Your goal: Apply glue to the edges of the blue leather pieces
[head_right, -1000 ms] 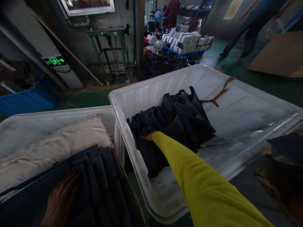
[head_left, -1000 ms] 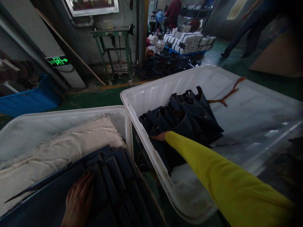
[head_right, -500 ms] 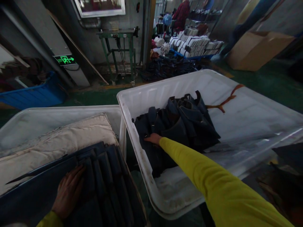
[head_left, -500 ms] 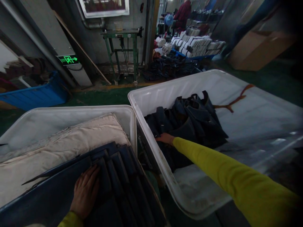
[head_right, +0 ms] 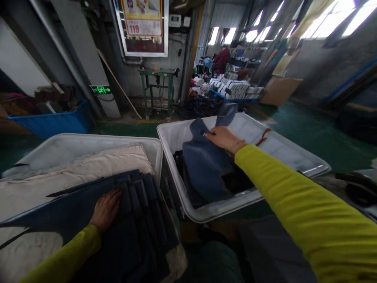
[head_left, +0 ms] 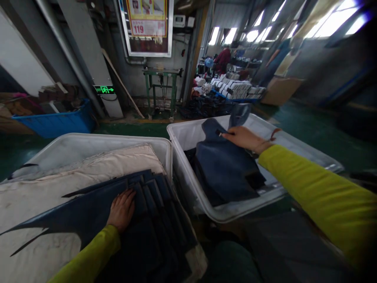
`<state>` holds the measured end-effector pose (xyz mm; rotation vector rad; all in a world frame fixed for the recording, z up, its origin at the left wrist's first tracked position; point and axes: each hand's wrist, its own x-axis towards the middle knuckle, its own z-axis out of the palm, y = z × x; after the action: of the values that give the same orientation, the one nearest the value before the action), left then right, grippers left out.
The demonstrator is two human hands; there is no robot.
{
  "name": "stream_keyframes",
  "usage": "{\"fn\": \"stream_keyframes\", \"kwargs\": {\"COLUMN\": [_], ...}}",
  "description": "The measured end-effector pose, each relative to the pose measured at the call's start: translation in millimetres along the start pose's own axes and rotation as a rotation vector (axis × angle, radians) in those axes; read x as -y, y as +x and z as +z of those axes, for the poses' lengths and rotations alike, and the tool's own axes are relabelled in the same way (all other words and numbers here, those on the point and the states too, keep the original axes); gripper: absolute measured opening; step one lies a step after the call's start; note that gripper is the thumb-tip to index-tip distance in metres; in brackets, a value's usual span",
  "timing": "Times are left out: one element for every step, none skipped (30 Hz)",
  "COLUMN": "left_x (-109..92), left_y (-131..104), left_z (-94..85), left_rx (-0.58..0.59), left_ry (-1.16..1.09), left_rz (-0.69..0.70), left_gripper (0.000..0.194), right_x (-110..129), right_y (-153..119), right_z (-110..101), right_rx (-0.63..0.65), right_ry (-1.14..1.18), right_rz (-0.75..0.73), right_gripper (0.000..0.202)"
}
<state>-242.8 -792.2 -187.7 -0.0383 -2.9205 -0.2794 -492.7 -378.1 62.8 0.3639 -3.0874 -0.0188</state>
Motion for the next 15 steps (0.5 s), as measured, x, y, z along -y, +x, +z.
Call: {"fn": "stream_keyframes", "kwargs": {"left_x": [-1.1,-2.6,-4.4,-6.5,-8.5,-10.3,-11.3,-11.3,-10.0,-7.2,-2.8,3.2,11.1,20.7,32.0], "left_y": [0.2,0.7,1.4,2.3,3.1,3.8,3.8,2.7,0.1,-4.7,-11.9,-22.0,-34.9,-50.5,-68.4], "left_z": [-0.4,-1.2,-3.3,-7.2,-13.6,-23.2,-36.4,-53.3,-73.5,-96.5,-121.2,-146.4,-170.7,-192.7,-211.2], "left_rx": [0.001,0.008,0.023,0.046,0.070,0.093,0.107,0.104,0.098,0.075,0.073,0.052,0.020,-0.030,-0.099], "left_ry": [-0.012,-0.031,-0.056,-0.090,-0.136,-0.202,-0.290,-0.409,-0.564,-0.740,-0.938,-1.147,-1.333,-1.450,-1.520], "left_rz": [-0.002,-0.006,-0.013,-0.022,-0.040,-0.063,-0.097,-0.146,-0.201,-0.287,-0.374,-0.463,-0.519,-0.554,-0.608], "left_gripper": [0.039,0.038,0.038,0.038,0.038,0.038,0.038,0.037,0.038,0.040,0.044,0.048,0.052,0.053,0.053], "right_x": [6.2,15.7,28.6,44.3,62.4,82.1,102.3,122.5,142.2,161.1,179.4,197.2,214.9,232.7,250.5], "right_y": [-1.4,-4.1,-8.8,-15.8,-25.4,-37.6,-52.2,-68.8,-86.8,-105.9,-125.5,-145.2,-164.6,-183.4,-201.2], "right_z": [-22.6,-46.3,-70.7,-94.9,-118.4,-140.3,-159.9,-176.6,-189.9,-199.6,-205.2,-206.4,-202.7,-193.8,-179.0], "right_rx": [-0.063,-0.132,-0.209,-0.295,-0.376,-0.467,-0.547,-0.609,-0.678,-0.741,-0.779,-0.808,-0.808,-0.798,-0.800], "right_ry": [-0.007,-0.016,-0.032,-0.061,-0.107,-0.150,-0.194,-0.229,-0.261,-0.270,-0.273,-0.267,-0.243,-0.191,-0.131], "right_rz": [-0.017,-0.041,-0.073,-0.117,-0.167,-0.227,-0.287,-0.349,-0.440,-0.543,-0.622,-0.665,-0.697,-0.736,-0.863], "right_gripper": [0.043,0.042,0.043,0.046,0.052,0.060,0.068,0.075,0.080,0.084,0.085,0.082,0.073,0.059,0.041]}}
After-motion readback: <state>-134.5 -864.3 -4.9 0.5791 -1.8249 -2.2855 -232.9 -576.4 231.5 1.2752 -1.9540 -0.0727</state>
